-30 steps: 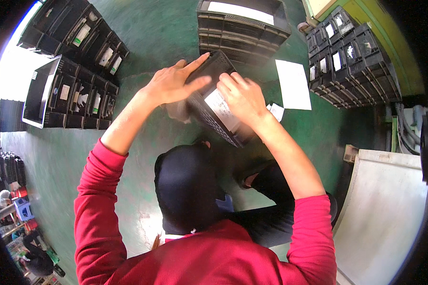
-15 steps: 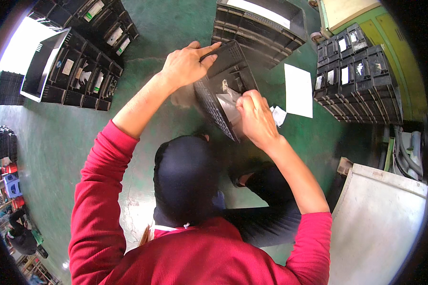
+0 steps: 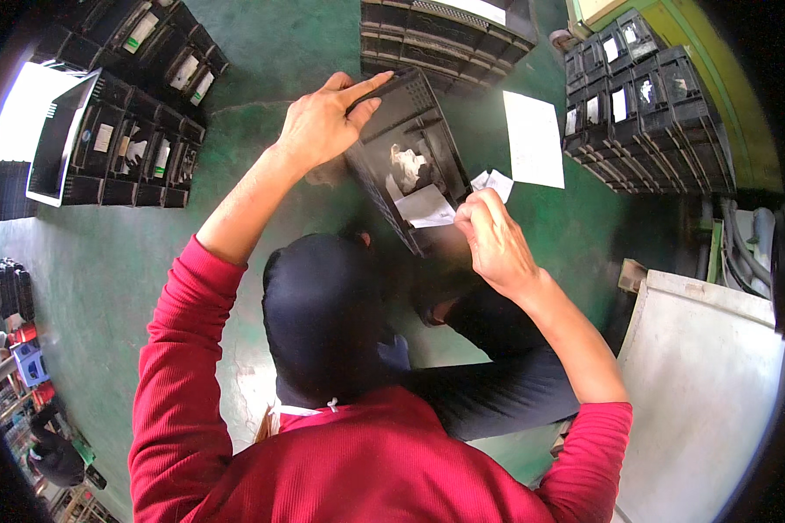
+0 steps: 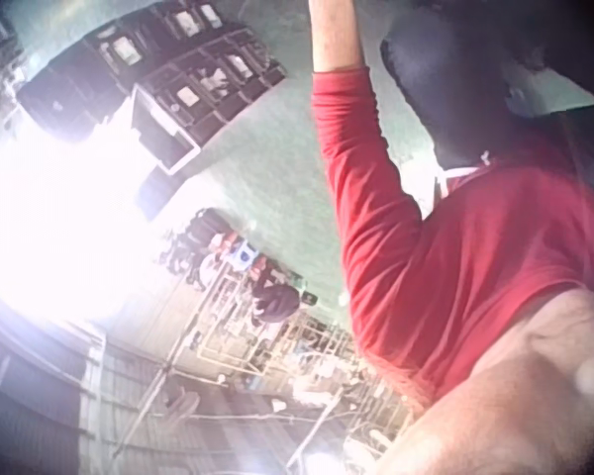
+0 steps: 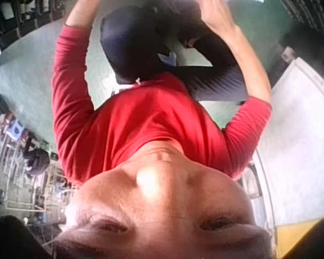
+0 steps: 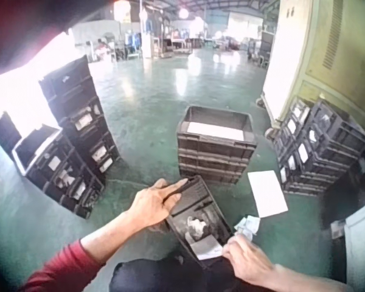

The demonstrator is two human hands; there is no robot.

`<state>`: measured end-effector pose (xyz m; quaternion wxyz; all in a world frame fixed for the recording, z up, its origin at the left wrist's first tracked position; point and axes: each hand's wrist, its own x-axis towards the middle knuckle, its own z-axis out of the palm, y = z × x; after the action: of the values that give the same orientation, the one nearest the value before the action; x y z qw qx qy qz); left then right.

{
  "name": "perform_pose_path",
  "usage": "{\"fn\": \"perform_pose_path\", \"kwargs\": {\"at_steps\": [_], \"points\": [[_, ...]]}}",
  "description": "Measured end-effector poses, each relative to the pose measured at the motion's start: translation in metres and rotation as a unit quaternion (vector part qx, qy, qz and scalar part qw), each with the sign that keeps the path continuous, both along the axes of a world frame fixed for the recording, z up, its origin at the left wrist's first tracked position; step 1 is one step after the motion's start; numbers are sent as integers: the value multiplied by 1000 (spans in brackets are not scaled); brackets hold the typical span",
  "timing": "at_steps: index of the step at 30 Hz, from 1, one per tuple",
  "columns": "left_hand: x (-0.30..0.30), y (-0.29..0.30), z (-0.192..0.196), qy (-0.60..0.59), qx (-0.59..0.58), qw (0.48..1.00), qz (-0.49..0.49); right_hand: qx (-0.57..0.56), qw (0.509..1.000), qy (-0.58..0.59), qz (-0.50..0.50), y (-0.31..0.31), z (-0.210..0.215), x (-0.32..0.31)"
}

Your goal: The person sits on a low stool and wipes the interior of black plastic bins with a cloth. They remove white paper from the bins, wipe the inside surfaces, and place the cleaned bins into a stack.

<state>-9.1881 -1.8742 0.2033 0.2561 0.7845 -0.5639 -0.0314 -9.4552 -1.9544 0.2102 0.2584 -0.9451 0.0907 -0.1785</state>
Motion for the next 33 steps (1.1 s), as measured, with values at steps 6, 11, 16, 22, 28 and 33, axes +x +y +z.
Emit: {"fn": "perform_pose_path", "kwargs": {"at_steps": [6,11,16,22,28,33], "points": [[-10,-1,-2,2,-17,1000,2,0,1000,18,0,7,-5,-28],[2,-3,-7,2,-42,999,8,82,996,30,5,20,8,-32],[24,-4,-11,30,-28,999,9,51,993,87,-56,8,39,-69],[21,-7,-6,70,-7,998,3,143,946,202,-209,-112,-47,-114],[9,-12,5,102,44,994,4,171,905,259,-292,-175,-214,-112],[8,-18,9,115,66,991,2,58,836,340,-426,-164,-300,-85]]}}
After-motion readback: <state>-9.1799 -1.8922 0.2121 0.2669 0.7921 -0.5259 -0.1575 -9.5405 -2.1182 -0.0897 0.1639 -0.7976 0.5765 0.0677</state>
